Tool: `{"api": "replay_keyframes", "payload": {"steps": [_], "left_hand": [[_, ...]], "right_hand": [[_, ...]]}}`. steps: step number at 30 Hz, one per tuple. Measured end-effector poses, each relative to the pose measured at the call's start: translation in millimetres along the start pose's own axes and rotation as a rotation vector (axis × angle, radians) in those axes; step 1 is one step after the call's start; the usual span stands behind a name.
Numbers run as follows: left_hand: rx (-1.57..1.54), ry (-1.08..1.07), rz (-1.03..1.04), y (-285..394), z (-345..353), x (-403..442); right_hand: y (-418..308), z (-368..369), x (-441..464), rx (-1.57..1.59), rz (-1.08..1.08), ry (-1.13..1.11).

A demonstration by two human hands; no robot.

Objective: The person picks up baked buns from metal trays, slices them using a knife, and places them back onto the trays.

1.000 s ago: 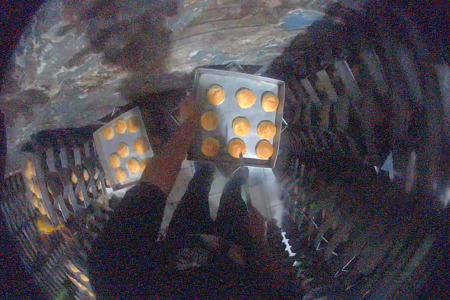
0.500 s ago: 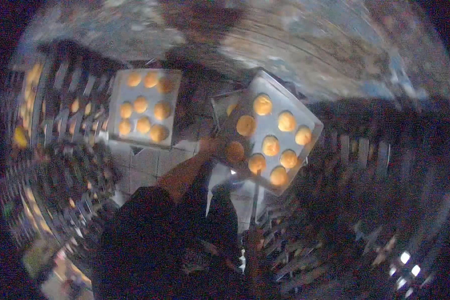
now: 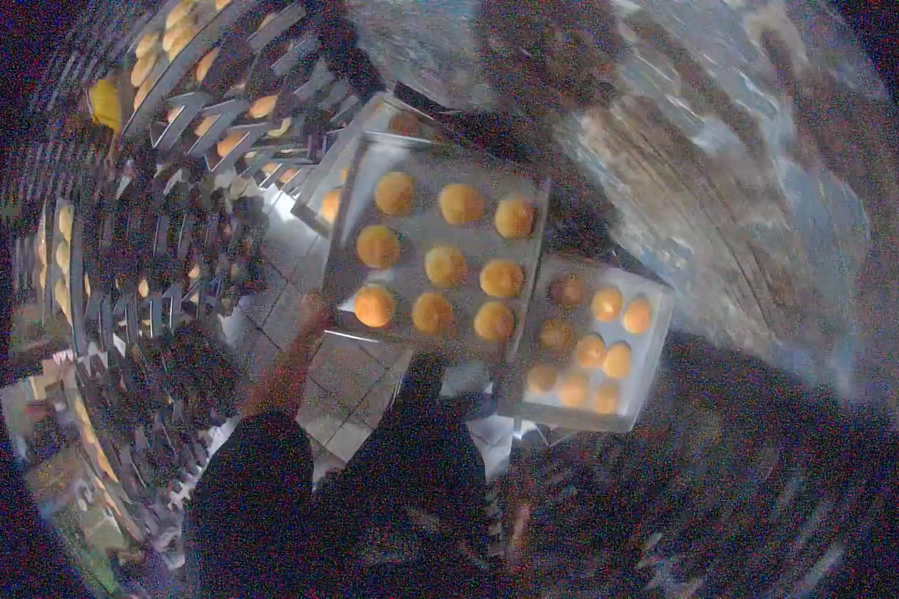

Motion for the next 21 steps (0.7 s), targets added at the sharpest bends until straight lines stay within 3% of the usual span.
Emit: {"api": "replay_keyframes", "payload": {"steps": [2, 4, 5, 7, 10, 12, 16, 17, 19, 21], "left_hand": [[0.036, 0.071, 0.005, -15, -21, 39], [0.121, 0.102, 0.016, -38, -31, 79], [0.169, 0.11, 0.022, -50, -33, 98], [0.278, 0.101, 0.042, -76, -26, 140], [0.444, 0.037, 0.076, -112, -8, 196], [0.544, 0.016, 0.083, -128, 1, 220], [0.654, 0.162, 0.056, -123, 10, 223], [0.707, 0.318, 0.277, -99, 15, 206], [0.418, 0.52, 0.548, 0, 34, 134], [0.164, 0.385, 0.666, 91, 80, 45]], "right_hand": [[-58, 33, -13, -1.082, -0.496, 0.017], [-83, 58, -7, -1.626, -0.746, 0.022], [-94, 66, -7, -1.671, -0.8, 0.011], [-119, 86, -1, -1.51, -0.649, -0.08], [-177, 129, -5, -0.838, 0.027, -0.092], [-204, 150, -13, -0.637, 0.265, -0.049], [-140, 125, -14, -1.603, -0.464, -0.156], [-133, 125, -19, -1.595, -0.515, -0.134], [-120, 123, -30, -1.452, -0.484, -0.078], [-105, 122, -36, -1.2, -0.4, 0.031]]}}
Point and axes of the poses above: each hand's wrist, its own x-axis towards the middle knuckle, its own z-axis out of the palm, y = z × x, the point moved 4 cm from there along x, towards the middle knuckle, and after that the axes turned 2 degrees about y, right-handed, at the moved point
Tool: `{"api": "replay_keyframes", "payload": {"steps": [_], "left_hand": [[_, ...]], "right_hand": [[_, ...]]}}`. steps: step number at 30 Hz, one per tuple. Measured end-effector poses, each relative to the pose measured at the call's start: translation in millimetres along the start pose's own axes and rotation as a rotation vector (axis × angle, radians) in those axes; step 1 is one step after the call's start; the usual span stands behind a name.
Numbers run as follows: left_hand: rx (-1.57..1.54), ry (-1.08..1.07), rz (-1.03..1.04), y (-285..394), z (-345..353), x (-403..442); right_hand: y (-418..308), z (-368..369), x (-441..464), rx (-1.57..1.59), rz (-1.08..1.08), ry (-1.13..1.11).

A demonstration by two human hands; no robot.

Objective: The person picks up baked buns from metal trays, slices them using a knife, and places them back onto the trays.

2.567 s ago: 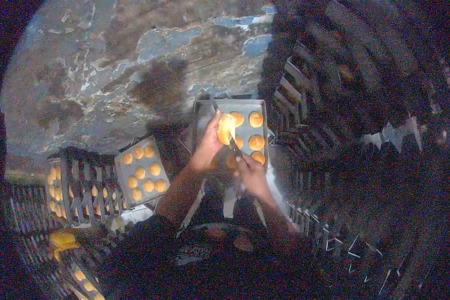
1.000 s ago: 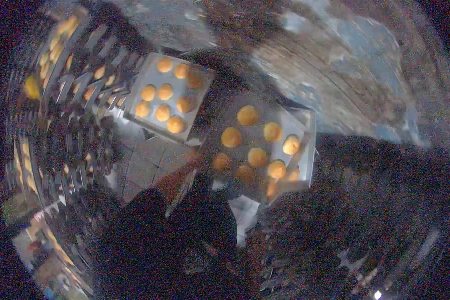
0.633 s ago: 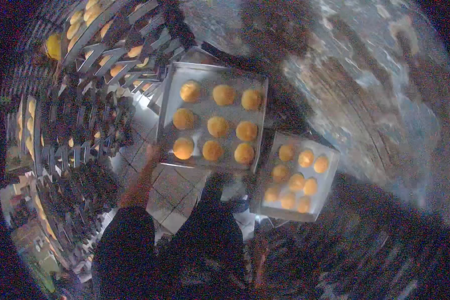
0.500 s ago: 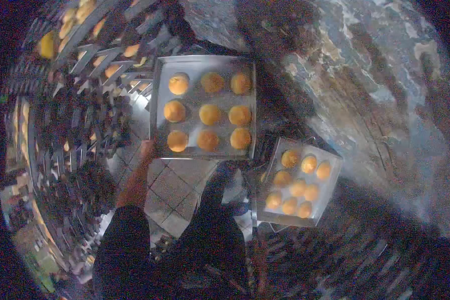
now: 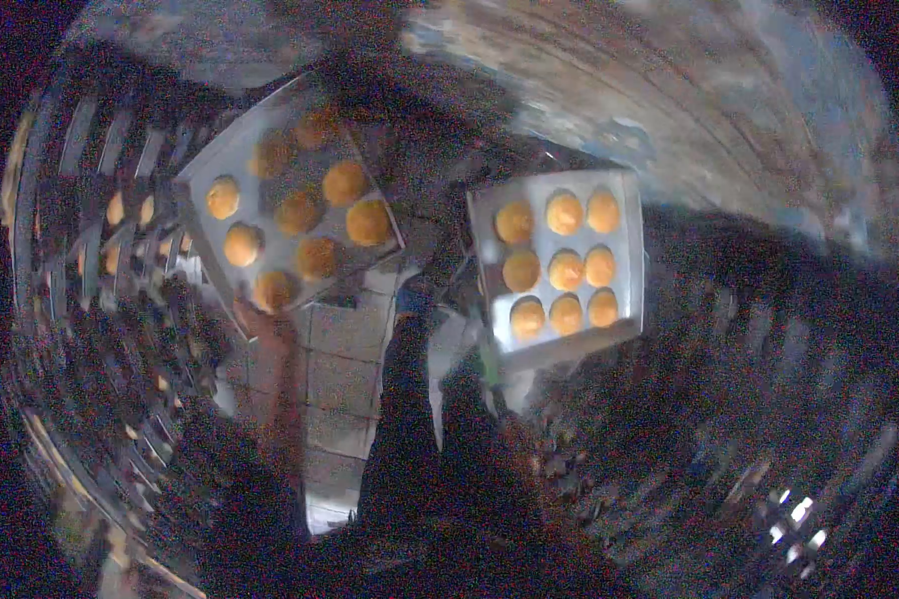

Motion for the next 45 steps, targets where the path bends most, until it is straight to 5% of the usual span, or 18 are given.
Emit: {"api": "replay_keyframes", "payload": {"steps": [2, 5, 7, 8, 9, 10, 11, 13, 15, 18, 21, 24, 28, 31, 32, 33, 35, 45], "left_hand": [[-0.078, -0.302, 0.138, 66, 32, -57], [-0.466, -0.804, -0.103, 145, 106, -163], [-0.475, -1.128, 0.036, 187, 151, -224], [-0.269, -1.278, 0.258, 217, 166, -239], [-0.259, -1.297, 0.276, 230, 181, -259], [-0.278, -1.313, 0.379, 241, 195, -281], [-0.301, -1.324, 0.482, 248, 212, -303], [-0.155, -1.384, 0.571, 237, 249, -356], [-0.014, -1.419, 0.646, 231, 261, -373], [-0.394, -1.506, 0.725, 238, 259, -392], [0.304, -1.288, 1.262, 225, 268, -410], [0.152, -1.172, 1.355, 254, 245, -405], [-0.389, -1.671, 0.211, 339, 169, -366], [-0.861, -1.765, -0.314, 382, 128, -348], [-1.165, -1.786, -0.642, 392, 117, -340], [-1.165, -1.846, -0.806, 413, 89, -329], [-1.263, -1.835, -0.828, 446, 63, -310], [-1.258, -1.769, -0.912, 527, -27, -237]], "right_hand": [[12, 16, -10, 0.264, 0.134, 0.133], [29, 46, -36, 0.571, 0.335, 0.26], [-2, 16, -55, 0.879, 0.701, 0.016], [-19, -11, -68, 1.293, 0.72, 0.194], [-20, -19, -80, 1.702, 0.711, 0.387], [-8, -6, -88, 1.722, 0.724, 0.397], [9, 9, -91, 0.964, 0.732, 0.18], [38, 34, -117, 0.254, 0.697, -0.033], [48, 35, -139, 0.422, 0.695, 0.124], [50, 20, -166, 0.668, 0.67, 0.385], [41, -12, -169, 0.685, 0.744, 0.455], [48, -15, -158, 1.174, 0.717, 0.609], [39, -30, -139, 2.138, 0.423, 0.83], [0, -99, -131, 2.347, 0.403, 0.719], [-18, -121, -129, 2.411, 0.394, 0.677], [-30, -144, -129, 1.976, 0.444, 0.797], [-49, -163, -124, 1.385, 0.414, 0.961], [-173, -253, -138, 1.055, 0.44, 1.171]]}}
Point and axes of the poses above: each hand's wrist, its own x-axis towards the middle knuckle, its own z-axis out of the palm, y = z × x, the point moved 4 cm from there along x, towards the middle knuckle, and after that the axes turned 2 degrees about y, right-handed, at the moved point
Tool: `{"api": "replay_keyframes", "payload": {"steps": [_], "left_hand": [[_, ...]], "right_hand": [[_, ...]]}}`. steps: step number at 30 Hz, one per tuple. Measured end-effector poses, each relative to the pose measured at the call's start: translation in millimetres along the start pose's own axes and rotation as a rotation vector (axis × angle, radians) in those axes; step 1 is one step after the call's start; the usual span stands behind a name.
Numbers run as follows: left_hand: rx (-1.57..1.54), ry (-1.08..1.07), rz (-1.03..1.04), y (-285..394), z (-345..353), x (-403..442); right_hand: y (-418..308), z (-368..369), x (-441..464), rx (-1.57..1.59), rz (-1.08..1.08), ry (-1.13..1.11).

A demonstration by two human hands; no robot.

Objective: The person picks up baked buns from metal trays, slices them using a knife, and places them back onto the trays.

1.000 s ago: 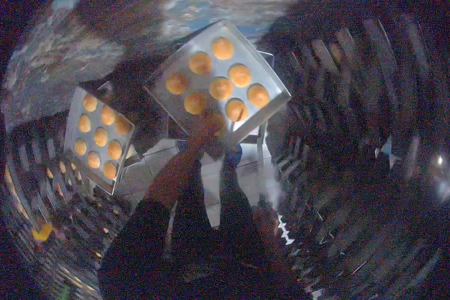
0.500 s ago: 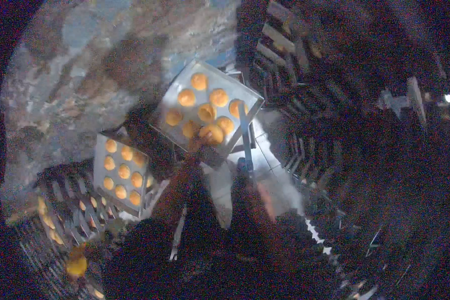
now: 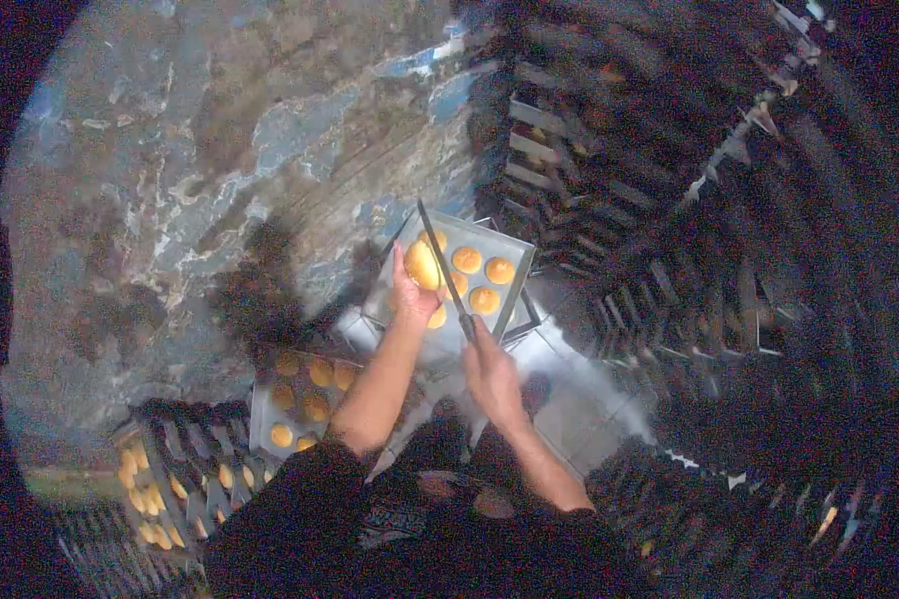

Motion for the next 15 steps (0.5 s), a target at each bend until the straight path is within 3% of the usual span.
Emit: {"api": "replay_keyframes", "payload": {"steps": [5, 8, 11, 14, 15], "left_hand": [[0.035, -0.105, -0.013, -2, 29, -1], [-0.033, -0.125, -0.055, -16, 33, 8], [-0.044, -0.216, -0.117, -26, 39, 10], [0.041, -0.215, -0.167, -47, 55, -8], [0.129, -0.191, -0.169, -57, 59, -15]], "right_hand": [[-11, -9, -18, -0.022, -0.1, 0.085], [-10, -19, -25, -0.051, 0.02, 0.066], [-8, -32, -34, -0.083, -0.099, 0.155], [-1, -41, -29, -0.089, -0.058, 0.175], [-1, -44, -19, -0.092, -0.133, 0.218]]}}
Point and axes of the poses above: each hand's wrist, its own x-axis towards the middle knuckle, its own z-axis out of the palm, y = z × x, the point moved 4 cm from there along x, towards the middle knuckle, and after that the axes turned 2 degrees about y, right-handed, at the moved point
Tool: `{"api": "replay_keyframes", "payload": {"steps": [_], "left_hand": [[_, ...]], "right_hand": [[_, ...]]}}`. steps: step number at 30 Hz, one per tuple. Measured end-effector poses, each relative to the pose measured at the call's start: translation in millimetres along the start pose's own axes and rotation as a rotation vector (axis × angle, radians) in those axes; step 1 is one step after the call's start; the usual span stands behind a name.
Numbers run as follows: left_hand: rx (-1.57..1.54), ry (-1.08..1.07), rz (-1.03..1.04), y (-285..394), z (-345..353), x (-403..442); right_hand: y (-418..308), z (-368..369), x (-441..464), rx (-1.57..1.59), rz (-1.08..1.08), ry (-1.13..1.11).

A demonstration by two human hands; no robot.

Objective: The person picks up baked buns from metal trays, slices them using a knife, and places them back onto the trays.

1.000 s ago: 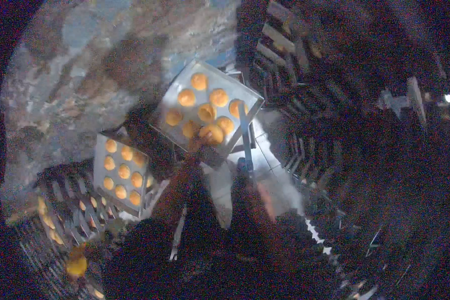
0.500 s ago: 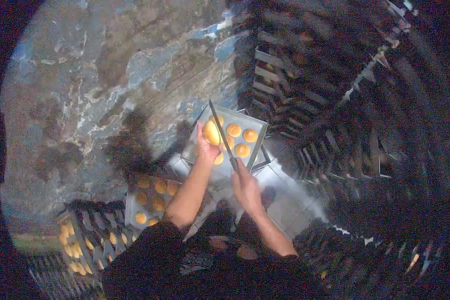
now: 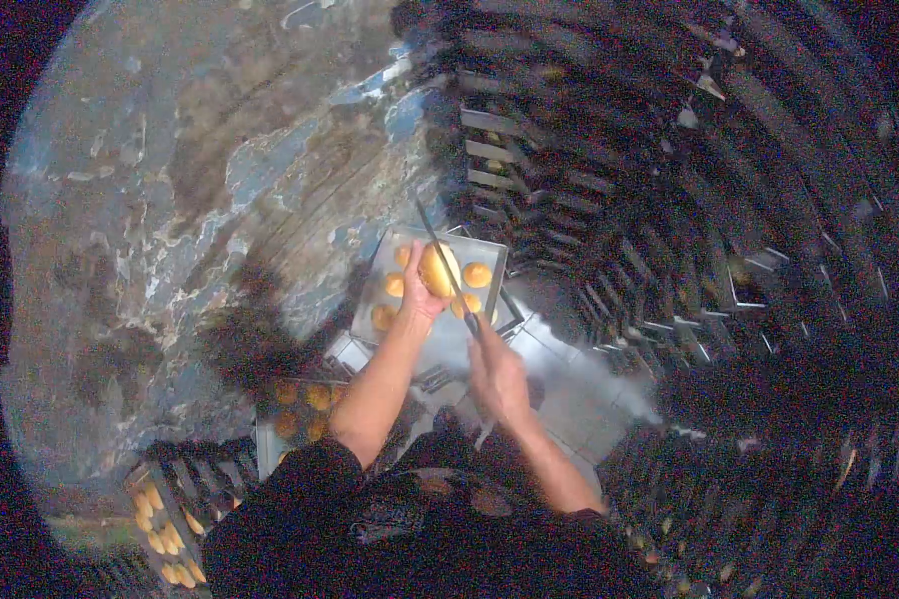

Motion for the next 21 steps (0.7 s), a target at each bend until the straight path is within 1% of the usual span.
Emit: {"api": "replay_keyframes", "payload": {"steps": [1, 2, 5, 8, 9, 10, 14, 16, 19, 21], "left_hand": [[0.085, 0.031, -0.011, -8, 0, -1], [0.091, 0.033, -0.018, -10, 1, -1], [-0.039, -0.07, -0.002, -6, 9, 8], [-0.14, -0.064, 0.01, 8, 23, 15], [-0.166, -0.01, 0.028, 10, 23, 23], [-0.167, -0.01, 0.029, 9, 21, 25], [-0.132, -0.039, 0.032, 6, 26, 30], [-0.113, -0.039, 0.039, 6, 27, 31], [-0.099, -0.053, 0.027, 7, 36, 27], [-0.097, 0.015, 0.032, 9, 40, 24]], "right_hand": [[-2, -2, 8, 0.001, -0.073, 0.045], [-1, -4, 12, 0.005, -0.065, 0.05], [-11, -17, 13, -0.017, -0.031, 0.054], [-13, -26, -3, 0.005, 0.038, 0.013], [-12, -28, -4, 0.038, 0.091, 0.01], [-11, -30, -4, 0.07, 0.143, 0.006], [-6, -34, 3, 0.038, 0.128, -0.015], [-2, -35, 2, -0.027, 0.0, 0.051], [3, -38, -2, -0.03, 0.037, 0.043], [-4, -43, -5, 0.007, 0.055, 0.033]]}}
Point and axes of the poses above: each hand's wrist, its own x-axis towards the middle knuckle, its own z-axis out of the palm, y = z × x, the point moved 4 cm from there along x, towards the middle knuckle, and after that the axes turned 2 degrees about y, right-handed, at the moved point
